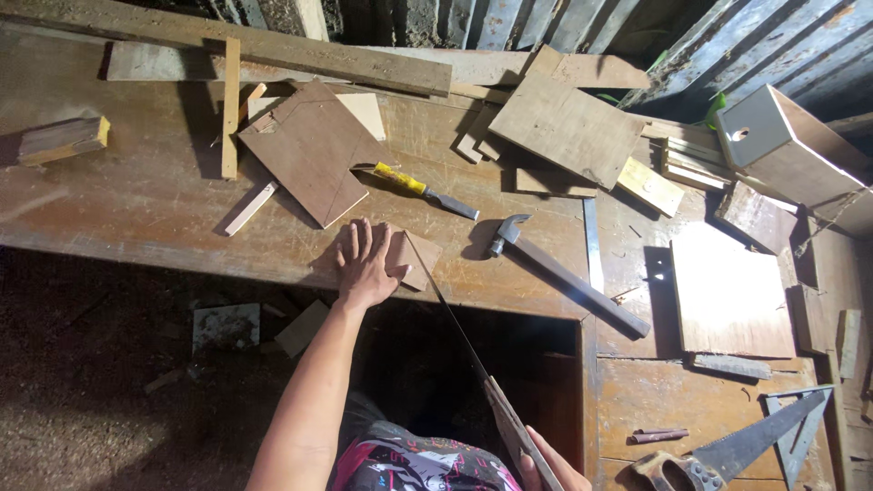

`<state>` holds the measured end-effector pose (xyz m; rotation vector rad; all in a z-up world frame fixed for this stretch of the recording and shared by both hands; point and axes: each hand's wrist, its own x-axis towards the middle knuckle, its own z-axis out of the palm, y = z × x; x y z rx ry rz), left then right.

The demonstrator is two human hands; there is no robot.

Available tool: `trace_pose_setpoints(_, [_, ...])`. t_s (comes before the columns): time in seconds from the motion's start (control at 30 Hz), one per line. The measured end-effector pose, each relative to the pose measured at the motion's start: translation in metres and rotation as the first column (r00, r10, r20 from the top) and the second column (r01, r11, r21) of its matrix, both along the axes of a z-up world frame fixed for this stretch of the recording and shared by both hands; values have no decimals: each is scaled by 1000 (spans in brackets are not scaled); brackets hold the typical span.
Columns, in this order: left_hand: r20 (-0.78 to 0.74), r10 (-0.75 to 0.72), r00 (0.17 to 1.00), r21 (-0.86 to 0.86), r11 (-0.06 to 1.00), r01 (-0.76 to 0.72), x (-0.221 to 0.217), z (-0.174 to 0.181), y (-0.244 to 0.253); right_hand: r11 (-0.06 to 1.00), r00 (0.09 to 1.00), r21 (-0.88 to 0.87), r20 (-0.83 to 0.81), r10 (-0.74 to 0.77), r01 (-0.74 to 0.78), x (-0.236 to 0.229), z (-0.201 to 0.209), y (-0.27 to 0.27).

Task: The person uses a hand saw to cut a small piece of wood on a workbench. After completing the cut, the person uses a hammer to tap the separated piece of wood.

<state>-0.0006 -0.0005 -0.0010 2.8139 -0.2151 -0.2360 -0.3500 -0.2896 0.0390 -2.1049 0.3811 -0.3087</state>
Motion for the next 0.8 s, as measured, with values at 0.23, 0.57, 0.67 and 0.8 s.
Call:
trace_pose_setpoints(0.23, [19,0,1000,-22,1000,0,-2,-2,1,1000,1000,20,-6,-15,15,-1,-8,0])
trace_pose_setpoints(0.57, [10,-4,1000,-3,1000,4,3,-4,0,924,969,331,-213,-125,191,-2,-12,13])
trace_pose_setpoints(0.67, [-6,16,1000,-10,1000,-16,3,-2,0,907,950,351,-284,-132,231,-3,-6,9])
trace_pose_setpoints(0.8, [-12,43,999,-12,999,-43,0,-2,-3,933,983,314,-27,-180,179,-2,9,0])
